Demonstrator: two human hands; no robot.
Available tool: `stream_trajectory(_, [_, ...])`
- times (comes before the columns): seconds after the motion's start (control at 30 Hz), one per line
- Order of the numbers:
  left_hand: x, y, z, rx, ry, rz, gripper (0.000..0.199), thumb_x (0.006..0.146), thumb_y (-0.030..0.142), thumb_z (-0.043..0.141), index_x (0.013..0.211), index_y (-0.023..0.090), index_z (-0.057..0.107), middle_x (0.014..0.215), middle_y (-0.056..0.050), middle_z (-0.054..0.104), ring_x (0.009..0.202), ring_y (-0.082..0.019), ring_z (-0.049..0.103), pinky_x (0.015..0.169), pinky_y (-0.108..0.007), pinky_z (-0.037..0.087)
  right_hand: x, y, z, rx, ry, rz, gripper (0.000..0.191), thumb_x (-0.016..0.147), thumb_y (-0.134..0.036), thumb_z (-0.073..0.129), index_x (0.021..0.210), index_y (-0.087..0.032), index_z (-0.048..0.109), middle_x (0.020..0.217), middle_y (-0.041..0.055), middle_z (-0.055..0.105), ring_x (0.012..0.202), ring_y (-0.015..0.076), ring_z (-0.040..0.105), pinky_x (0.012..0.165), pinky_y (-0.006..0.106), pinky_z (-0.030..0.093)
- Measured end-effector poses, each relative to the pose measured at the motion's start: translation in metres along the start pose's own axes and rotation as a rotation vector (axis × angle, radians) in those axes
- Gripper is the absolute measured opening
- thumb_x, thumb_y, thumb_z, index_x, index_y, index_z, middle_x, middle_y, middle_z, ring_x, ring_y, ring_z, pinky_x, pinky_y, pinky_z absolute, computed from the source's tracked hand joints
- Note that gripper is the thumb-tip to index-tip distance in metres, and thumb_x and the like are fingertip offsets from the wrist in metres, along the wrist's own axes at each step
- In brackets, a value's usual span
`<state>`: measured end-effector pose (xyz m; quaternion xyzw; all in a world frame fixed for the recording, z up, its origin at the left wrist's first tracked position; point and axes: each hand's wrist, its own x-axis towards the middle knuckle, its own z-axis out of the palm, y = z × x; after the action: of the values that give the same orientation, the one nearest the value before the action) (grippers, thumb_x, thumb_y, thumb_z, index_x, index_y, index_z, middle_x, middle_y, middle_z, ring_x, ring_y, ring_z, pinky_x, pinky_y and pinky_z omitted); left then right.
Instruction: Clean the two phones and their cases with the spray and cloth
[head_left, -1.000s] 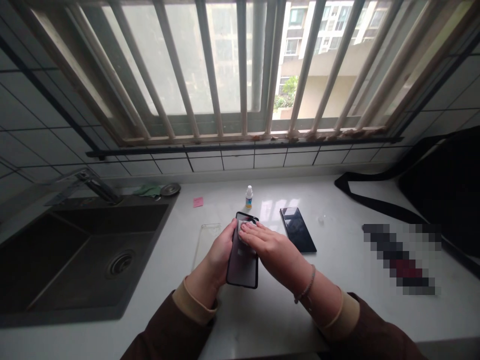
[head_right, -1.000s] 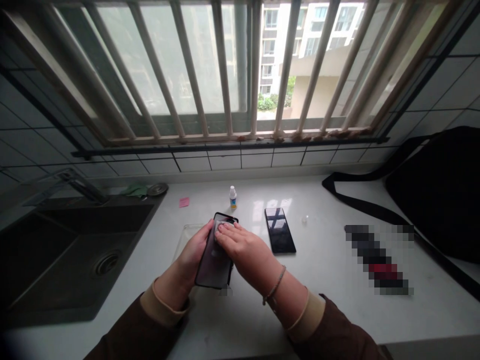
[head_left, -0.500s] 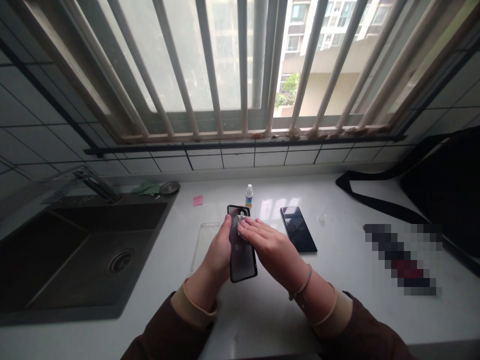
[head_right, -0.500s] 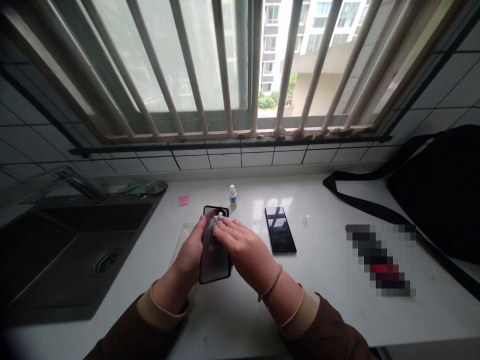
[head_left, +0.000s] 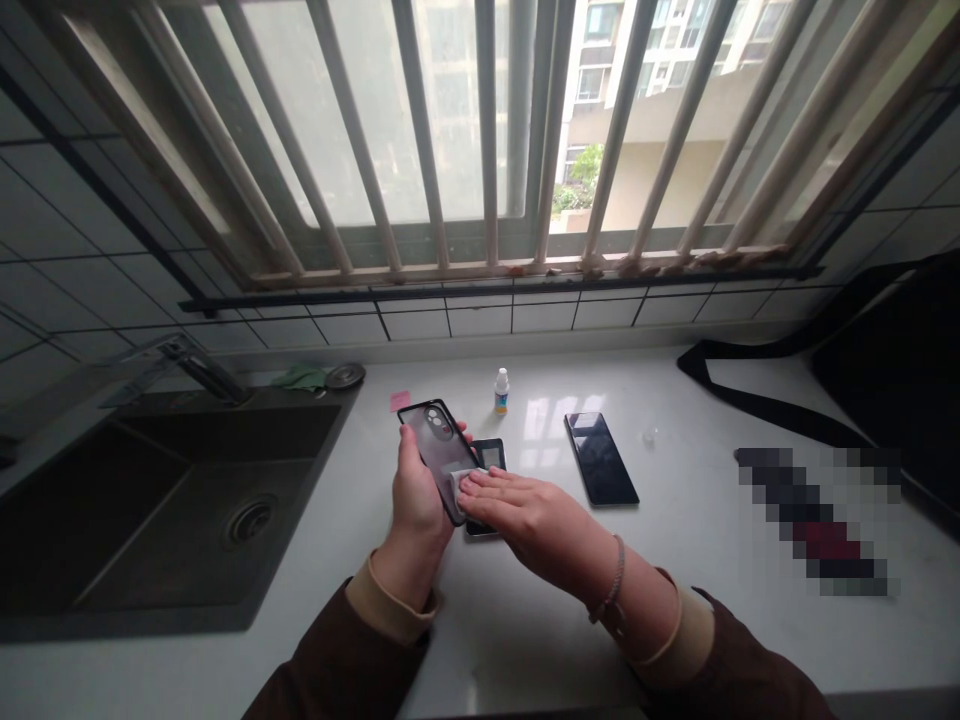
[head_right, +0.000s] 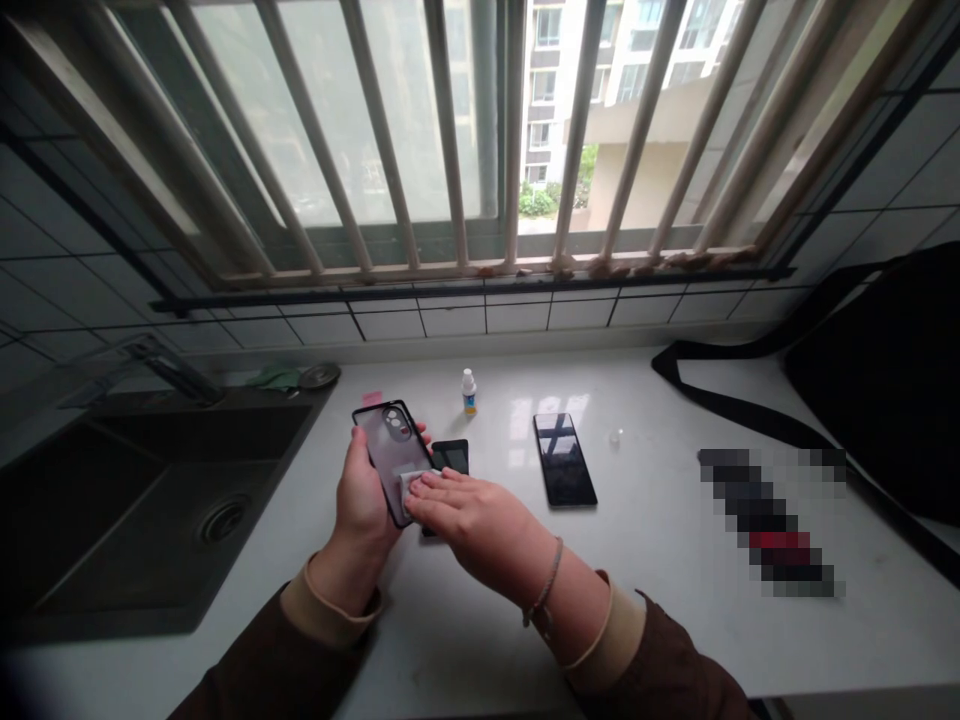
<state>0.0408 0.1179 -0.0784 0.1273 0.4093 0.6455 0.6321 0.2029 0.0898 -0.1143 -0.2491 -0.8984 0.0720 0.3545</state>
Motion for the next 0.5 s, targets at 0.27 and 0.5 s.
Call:
stream_trajectory(0.27, [-0.002,-0.015,-0.003,0.003,-0.207,-0.149,0.057,0.108,0.056,0.045,0.102,0.009,0.078,0.095,-0.016,0.081,0.103,-0.031,0.079,0.101,-0.042,0.06,0.0,0.009,0.006,-0.185,0.073,0.127,0.037,0.104,-0.003,0.052,0.132,-0.014,0.071,0.138,0.0124,0.075,0.143,0.0312,0.061,0.124,0.053,0.049])
stream_trajectory(0.5, [0.007,-0.047,-0.022,0.122,-0.406,-0.078,0.05,0.102,0.053,0.064,0.136,0.017,0.072,0.136,-0.015,0.075,0.141,-0.032,0.061,0.126,-0.043,0.04,-0.002,0.012,0.006,-0.295,0.173,0.263,0.045,0.101,0.002,0.049,0.138,-0.011,0.069,0.139,0.0165,0.074,0.139,0.0328,0.064,0.12,0.054,0.053])
